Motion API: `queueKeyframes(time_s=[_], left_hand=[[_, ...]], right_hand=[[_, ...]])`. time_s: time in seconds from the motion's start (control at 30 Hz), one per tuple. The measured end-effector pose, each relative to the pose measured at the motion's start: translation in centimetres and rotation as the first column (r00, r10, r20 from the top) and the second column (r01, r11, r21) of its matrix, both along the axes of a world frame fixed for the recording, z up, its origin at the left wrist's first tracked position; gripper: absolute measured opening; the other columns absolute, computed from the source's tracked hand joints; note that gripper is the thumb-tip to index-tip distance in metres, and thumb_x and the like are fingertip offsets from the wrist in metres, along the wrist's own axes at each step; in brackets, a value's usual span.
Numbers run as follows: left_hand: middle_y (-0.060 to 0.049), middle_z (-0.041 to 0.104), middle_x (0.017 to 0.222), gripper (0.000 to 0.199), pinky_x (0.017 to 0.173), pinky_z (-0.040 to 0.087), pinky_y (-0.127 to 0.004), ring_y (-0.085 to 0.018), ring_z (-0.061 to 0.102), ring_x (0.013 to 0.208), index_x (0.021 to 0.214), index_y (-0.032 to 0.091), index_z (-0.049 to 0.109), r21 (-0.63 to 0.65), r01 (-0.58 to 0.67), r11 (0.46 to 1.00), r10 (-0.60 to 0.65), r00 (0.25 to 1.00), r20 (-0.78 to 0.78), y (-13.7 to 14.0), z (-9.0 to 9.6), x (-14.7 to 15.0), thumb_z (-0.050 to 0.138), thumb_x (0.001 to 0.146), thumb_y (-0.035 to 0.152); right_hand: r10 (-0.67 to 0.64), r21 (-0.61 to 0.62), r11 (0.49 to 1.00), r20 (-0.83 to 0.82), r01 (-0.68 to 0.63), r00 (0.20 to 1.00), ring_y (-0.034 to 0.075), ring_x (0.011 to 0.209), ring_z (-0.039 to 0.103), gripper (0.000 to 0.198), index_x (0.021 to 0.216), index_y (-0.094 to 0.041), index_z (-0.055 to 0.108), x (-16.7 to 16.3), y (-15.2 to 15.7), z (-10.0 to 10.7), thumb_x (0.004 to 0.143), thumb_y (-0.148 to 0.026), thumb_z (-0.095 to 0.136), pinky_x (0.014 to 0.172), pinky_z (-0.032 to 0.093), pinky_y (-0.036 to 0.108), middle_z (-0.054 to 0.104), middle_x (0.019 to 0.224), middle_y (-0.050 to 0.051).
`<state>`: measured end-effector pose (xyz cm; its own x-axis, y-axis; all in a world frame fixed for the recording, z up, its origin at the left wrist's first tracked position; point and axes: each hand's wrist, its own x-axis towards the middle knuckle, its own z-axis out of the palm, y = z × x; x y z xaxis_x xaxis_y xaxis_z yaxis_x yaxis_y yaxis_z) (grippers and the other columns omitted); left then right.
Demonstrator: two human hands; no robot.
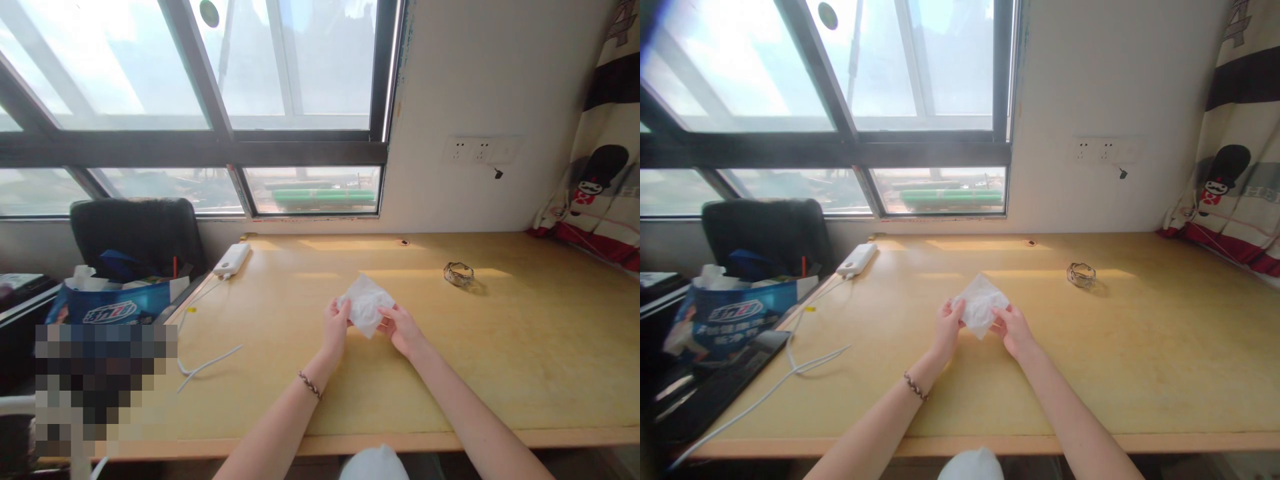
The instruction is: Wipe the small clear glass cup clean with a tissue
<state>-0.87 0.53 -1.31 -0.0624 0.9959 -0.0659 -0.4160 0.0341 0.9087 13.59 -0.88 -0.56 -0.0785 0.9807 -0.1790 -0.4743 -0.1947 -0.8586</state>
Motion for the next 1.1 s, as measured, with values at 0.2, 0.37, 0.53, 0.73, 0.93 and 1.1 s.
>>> queueKeyframes(time_s=[0.2, 0.37, 0.53, 0.73, 0.93, 1.1], left_hand=[[-0.002, 0.055, 0.058, 0.033, 0.050, 0.047, -0.023, -0.010, 0.053, 0.052, 0.064, 0.011, 0.053, 0.006, 0.106, 0.994, -0.106, 0.994, 0.005, -0.5, 0.5, 0.0, 0.059, 0.064, 0.043], [0.000, 0.057, 0.065, 0.035, 0.041, 0.041, -0.018, -0.009, 0.052, 0.050, 0.080, 0.015, 0.053, -0.101, 0.202, 0.974, -0.192, 0.977, 0.097, -0.2, 0.9, 0.3, 0.063, 0.060, 0.043], [-0.001, 0.057, 0.061, 0.036, 0.035, 0.034, -0.017, -0.008, 0.048, 0.043, 0.087, 0.013, 0.055, -0.081, 0.292, 0.953, -0.291, 0.956, 0.016, 0.0, 0.5, 0.1, 0.065, 0.058, 0.030], [0.002, 0.050, 0.053, 0.009, 0.039, 0.034, -0.016, -0.006, 0.046, 0.043, 0.066, 0.014, 0.054, -0.082, 0.295, 0.952, -0.279, 0.946, 0.167, 0.2, 0.2, -0.3, 0.056, 0.057, 0.018], [0.000, 0.055, 0.059, 0.013, 0.041, 0.039, -0.018, -0.009, 0.051, 0.046, 0.069, 0.017, 0.048, -0.106, 0.291, 0.951, -0.270, 0.946, 0.177, 0.1, 0.6, -0.4, 0.052, 0.061, 0.027], [-0.001, 0.059, 0.067, 0.044, 0.035, 0.039, -0.019, -0.011, 0.053, 0.040, 0.099, 0.021, 0.045, -0.198, 0.283, 0.939, -0.263, 0.957, 0.122, 0.3, 0.8, 0.0, 0.050, 0.065, 0.049]], right_hand=[[-0.362, 0.142, 0.929, 0.175, 0.341, 0.915, 0.018, 0.061, 0.061, 0.028, 0.085, -0.017, 0.054, 0.6, 0.8, -0.8, 0.062, -0.032, 0.062, 0.049, 0.046, 0.025, 0.066, 0.075, 0.004], [-0.322, 0.192, 0.937, 0.158, 0.291, 0.933, 0.016, 0.052, 0.058, 0.026, 0.080, -0.018, 0.054, 0.7, 0.8, -0.5, 0.061, -0.032, 0.063, 0.048, 0.043, 0.025, 0.064, 0.065, 0.002], [-0.298, 0.142, 0.950, 0.150, 0.278, 0.943, 0.014, 0.046, 0.053, 0.024, 0.078, -0.017, 0.057, 0.9, 0.9, -0.1, 0.058, -0.029, 0.062, 0.045, 0.040, 0.025, 0.061, 0.059, 0.000], [-0.247, 0.191, 0.958, 0.169, 0.214, 0.954, 0.011, 0.048, 0.045, 0.010, 0.054, -0.017, 0.056, 1.6, 0.4, 0.5, 0.057, -0.018, 0.047, 0.043, 0.033, 0.020, 0.050, 0.049, -0.002], [-0.386, 0.460, 0.869, 0.399, 0.182, 0.831, 0.014, 0.067, 0.045, 0.016, 0.047, -0.018, 0.052, 1.5, 0.0, 1.2, 0.060, -0.016, 0.042, 0.058, 0.035, 0.022, 0.051, 0.070, 0.000], [-0.432, 0.545, 0.828, 0.472, 0.131, 0.769, 0.016, 0.074, 0.046, 0.018, 0.048, -0.019, 0.052, 1.5, 0.2, 1.3, 0.060, -0.014, 0.040, 0.067, 0.034, 0.025, 0.049, 0.073, 0.001]])
